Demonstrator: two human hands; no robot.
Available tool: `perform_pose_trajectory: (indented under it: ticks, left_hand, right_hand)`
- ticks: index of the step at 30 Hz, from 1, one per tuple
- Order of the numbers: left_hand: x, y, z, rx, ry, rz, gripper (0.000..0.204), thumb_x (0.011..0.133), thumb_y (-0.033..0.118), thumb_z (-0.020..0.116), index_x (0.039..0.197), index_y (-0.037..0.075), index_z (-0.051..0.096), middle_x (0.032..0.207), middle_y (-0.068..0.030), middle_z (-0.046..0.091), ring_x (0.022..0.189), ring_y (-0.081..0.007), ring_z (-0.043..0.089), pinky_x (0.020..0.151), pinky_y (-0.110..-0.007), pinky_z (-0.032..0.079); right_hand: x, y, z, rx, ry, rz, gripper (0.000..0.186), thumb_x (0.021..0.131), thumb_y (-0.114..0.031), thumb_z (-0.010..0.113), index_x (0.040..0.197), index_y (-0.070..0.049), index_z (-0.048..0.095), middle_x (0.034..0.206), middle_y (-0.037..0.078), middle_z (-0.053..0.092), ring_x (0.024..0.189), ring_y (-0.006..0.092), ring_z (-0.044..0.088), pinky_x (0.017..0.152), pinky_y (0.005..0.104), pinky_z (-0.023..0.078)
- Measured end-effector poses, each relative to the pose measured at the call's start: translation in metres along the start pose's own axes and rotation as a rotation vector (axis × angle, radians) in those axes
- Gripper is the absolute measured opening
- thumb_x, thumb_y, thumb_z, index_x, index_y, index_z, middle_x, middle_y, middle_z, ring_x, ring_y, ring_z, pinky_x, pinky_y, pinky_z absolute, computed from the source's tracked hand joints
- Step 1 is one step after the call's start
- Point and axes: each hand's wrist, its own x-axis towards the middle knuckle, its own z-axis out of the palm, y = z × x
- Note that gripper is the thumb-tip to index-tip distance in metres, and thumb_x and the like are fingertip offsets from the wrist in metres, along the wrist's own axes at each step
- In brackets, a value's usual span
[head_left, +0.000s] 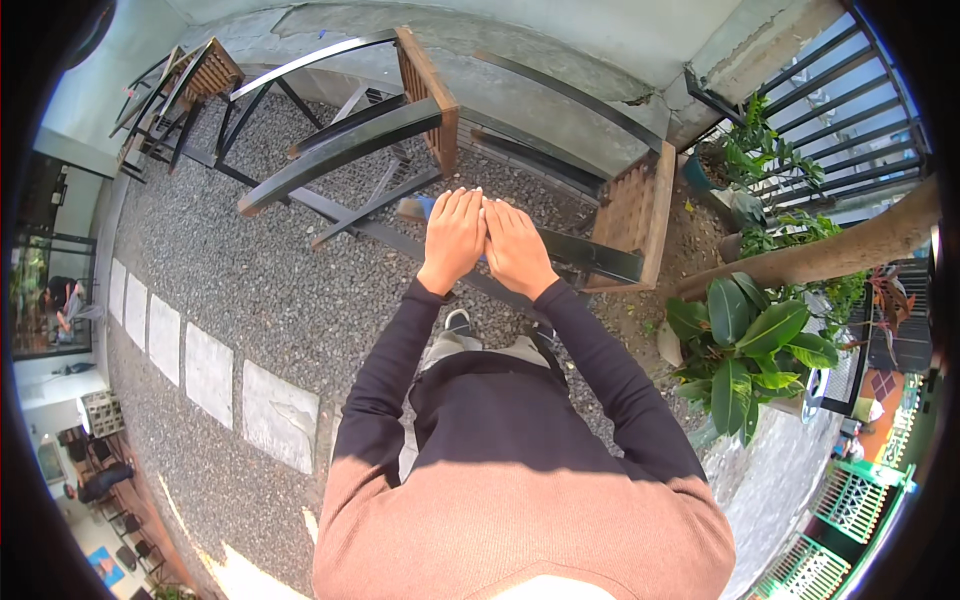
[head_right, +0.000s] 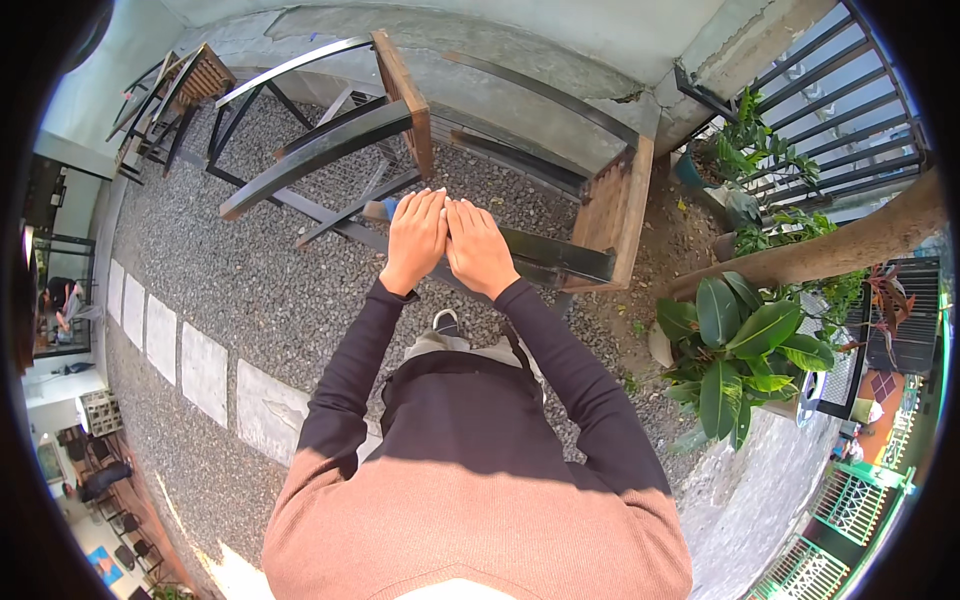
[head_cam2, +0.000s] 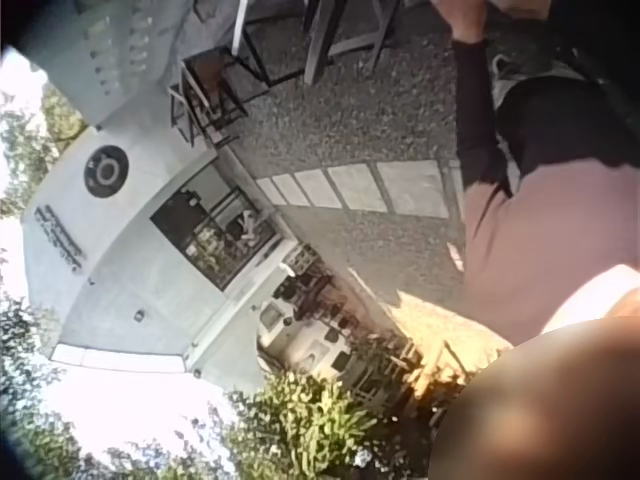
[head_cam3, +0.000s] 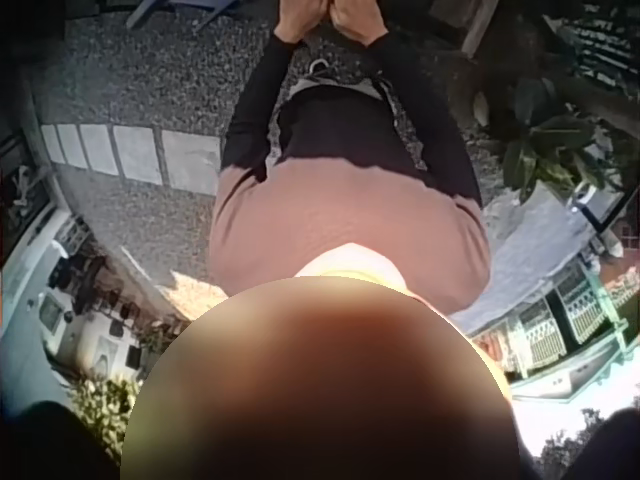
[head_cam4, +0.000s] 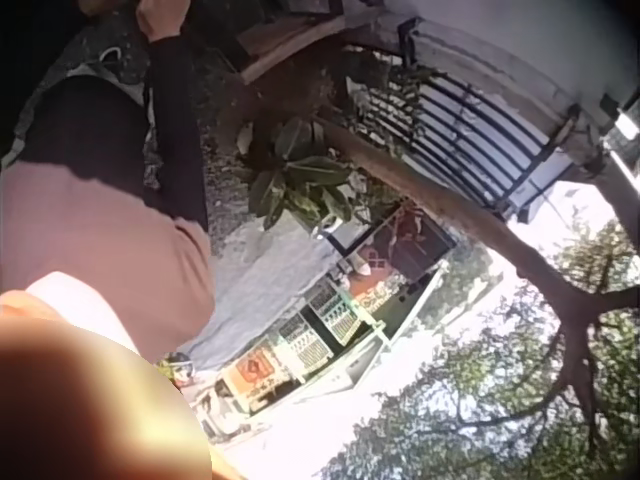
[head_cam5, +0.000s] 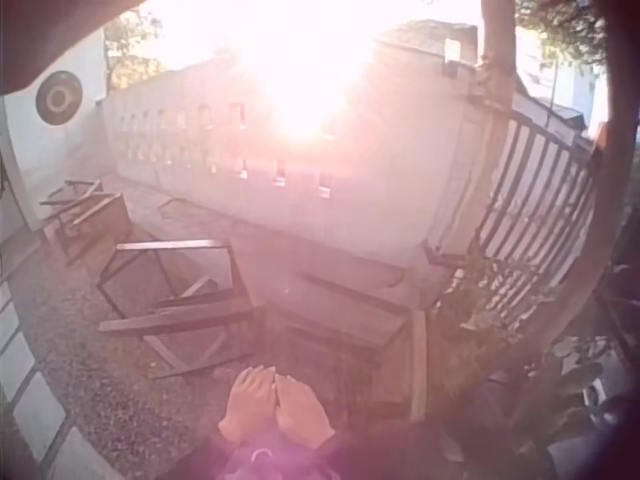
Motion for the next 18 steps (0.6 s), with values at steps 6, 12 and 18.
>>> perform_pose_trajectory:
  ticks: [6,12,18]
  left_hand:
    - [0.002,0.037,0.017,0.004,-0.009,-0.014,0.042,0.107,0.019,0.054,0.137,-0.007,0.068,0.130,-0.0194,0.074,0.131,-0.0350,0.065,0.120,-0.050,0.042]
    - [0.005,0.067,0.026,0.025,0.002,-0.023,0.043,0.108,0.019,0.053,0.137,-0.007,0.068,0.132,-0.0193,0.073,0.133,-0.0344,0.064,0.121,-0.050,0.041]
    - [0.006,0.089,0.036,0.000,0.014,-0.032,0.039,0.107,0.019,0.055,0.135,-0.005,0.069,0.135,-0.0182,0.073,0.132,-0.0347,0.064,0.121,-0.051,0.040]
  right_hand:
    - [-0.026,0.024,-0.019,0.001,-0.015,0.000,0.054,0.099,-0.018,0.063,0.144,0.009,0.056,0.145,0.025,0.064,0.137,0.0415,0.059,0.118,0.0499,0.045]
    - [-0.043,0.040,-0.036,0.012,-0.033,-0.012,0.053,0.100,-0.018,0.062,0.145,0.010,0.055,0.146,0.025,0.063,0.138,0.0413,0.059,0.119,0.0496,0.045]
    - [-0.059,0.053,-0.049,0.012,-0.042,-0.018,0.053,0.101,-0.016,0.061,0.146,0.010,0.053,0.147,0.026,0.062,0.138,0.0410,0.058,0.118,0.0494,0.045]
